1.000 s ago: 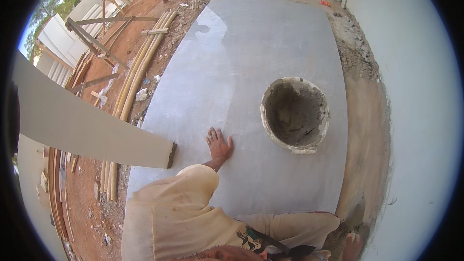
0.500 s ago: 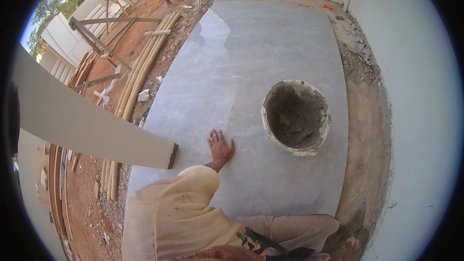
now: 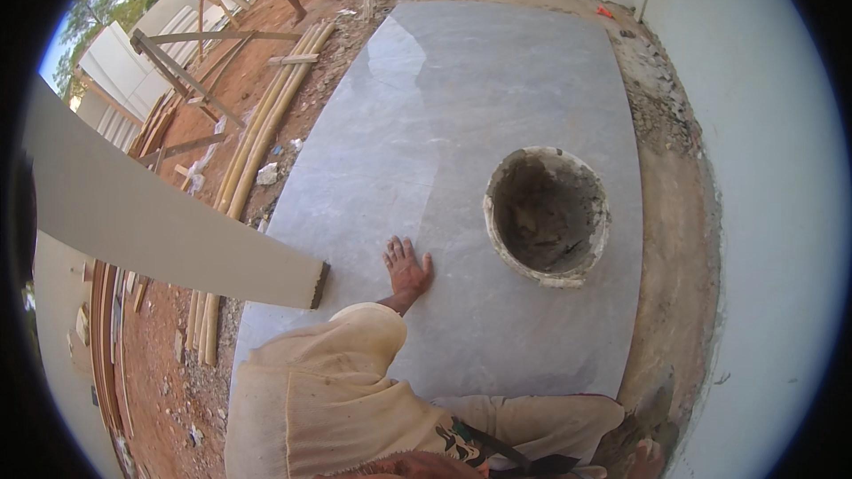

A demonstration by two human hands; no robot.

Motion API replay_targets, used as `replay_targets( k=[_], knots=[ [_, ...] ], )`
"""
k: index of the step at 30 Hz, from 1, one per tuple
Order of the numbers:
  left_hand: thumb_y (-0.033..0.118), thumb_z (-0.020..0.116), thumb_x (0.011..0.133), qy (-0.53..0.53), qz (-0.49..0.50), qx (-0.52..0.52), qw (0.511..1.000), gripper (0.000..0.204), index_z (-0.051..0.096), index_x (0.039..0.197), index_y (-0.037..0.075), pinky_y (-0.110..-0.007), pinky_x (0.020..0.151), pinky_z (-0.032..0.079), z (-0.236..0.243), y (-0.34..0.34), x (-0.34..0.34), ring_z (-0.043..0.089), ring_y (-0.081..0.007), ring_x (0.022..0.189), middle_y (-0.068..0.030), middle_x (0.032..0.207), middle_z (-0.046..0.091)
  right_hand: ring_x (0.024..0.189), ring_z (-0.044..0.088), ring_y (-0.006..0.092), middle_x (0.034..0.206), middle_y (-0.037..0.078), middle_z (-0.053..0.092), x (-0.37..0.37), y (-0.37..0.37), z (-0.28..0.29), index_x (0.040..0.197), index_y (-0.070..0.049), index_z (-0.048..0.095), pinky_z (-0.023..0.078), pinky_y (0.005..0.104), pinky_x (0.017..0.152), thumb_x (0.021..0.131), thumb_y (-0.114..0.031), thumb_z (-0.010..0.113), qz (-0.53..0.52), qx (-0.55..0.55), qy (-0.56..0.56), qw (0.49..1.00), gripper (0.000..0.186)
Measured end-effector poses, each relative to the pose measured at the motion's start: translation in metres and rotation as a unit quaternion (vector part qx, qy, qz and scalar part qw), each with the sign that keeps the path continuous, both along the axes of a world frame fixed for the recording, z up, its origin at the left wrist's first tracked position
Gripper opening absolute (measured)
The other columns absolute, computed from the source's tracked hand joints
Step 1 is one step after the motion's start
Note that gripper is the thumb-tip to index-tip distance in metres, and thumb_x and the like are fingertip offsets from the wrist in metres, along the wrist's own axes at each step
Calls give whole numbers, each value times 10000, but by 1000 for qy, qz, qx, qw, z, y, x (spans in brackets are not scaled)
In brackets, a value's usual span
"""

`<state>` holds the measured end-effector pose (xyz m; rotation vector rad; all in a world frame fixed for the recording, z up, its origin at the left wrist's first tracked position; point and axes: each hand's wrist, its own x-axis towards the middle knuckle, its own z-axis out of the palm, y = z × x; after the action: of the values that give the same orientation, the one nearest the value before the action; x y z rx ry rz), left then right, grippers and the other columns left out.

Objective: The person uses a rubber mallet to tap a floor tile into place, then lifts it to adjust the position. They scoop cement from a bucket using a trowel and spread it on the floor to prepare for the next tile.

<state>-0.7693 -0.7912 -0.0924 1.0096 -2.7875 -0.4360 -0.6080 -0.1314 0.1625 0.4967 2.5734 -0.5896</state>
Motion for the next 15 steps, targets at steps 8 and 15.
replay_targets(
  k=[8, 15],
  knots=[
    [466, 471, 936, 0, 0, -3, 1000, 750, 302, 1490, -11, -528, 1210, 38, -3, -3, 1, 83, -387, 1498, -262, 1585, 179, 1245, 493, 305, 1397, 150, 511, -14, -40, 31, 1418, -9, 447, 413, 427, 1025, 890, -540, 667, -159, -46, -41, 985, 781],
    [461, 485, 935, -2, 0, 1, 1000, 757, 287, 1489, -15, -529, 1209, 47, 0, -2, 3, 89, -395, 1493, -265, 1579, 183, 1291, 463, 285, 1438, 143, 467, 0, 4, -1, 1485, -60, 348, 408, 401, 1038, 884, -537, 677, -143, -118, -45, 982, 835]
  ],
)
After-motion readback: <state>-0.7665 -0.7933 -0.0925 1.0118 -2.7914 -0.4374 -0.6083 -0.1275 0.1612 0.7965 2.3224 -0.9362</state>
